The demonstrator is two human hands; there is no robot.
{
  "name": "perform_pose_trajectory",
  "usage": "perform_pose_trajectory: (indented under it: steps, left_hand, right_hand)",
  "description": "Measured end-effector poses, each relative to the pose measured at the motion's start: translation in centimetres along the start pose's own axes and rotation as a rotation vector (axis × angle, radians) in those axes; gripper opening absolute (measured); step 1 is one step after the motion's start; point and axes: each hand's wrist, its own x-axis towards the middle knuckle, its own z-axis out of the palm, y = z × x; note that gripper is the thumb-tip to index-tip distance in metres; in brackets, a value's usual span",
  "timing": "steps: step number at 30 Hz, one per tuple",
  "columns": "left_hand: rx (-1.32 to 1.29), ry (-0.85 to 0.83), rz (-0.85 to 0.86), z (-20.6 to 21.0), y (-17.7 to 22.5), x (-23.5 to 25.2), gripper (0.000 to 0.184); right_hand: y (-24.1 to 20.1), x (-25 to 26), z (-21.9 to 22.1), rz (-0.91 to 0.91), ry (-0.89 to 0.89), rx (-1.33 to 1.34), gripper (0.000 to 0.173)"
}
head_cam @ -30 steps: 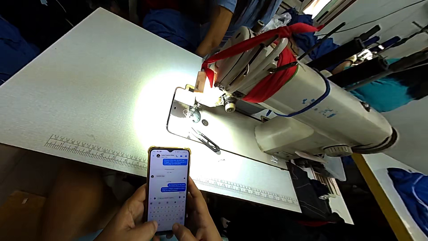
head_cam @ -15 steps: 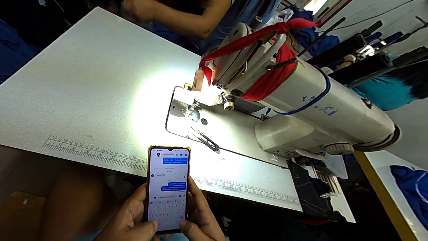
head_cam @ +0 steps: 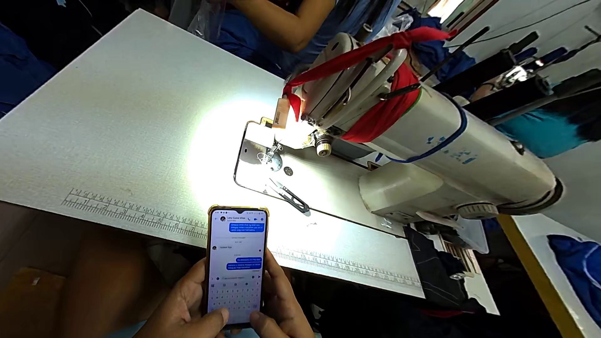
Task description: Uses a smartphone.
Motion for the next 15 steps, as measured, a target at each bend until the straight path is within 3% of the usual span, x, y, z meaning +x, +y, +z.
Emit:
perform_pose_trajectory:
  steps: [15]
  left_hand:
    - [-0.02, -0.03, 0.004, -0.36, -0.11, -0.08, 0.066]
  right_hand:
    - [-0.07, -0.05, 0.17, 0.006, 0.005, 0.003, 0.08]
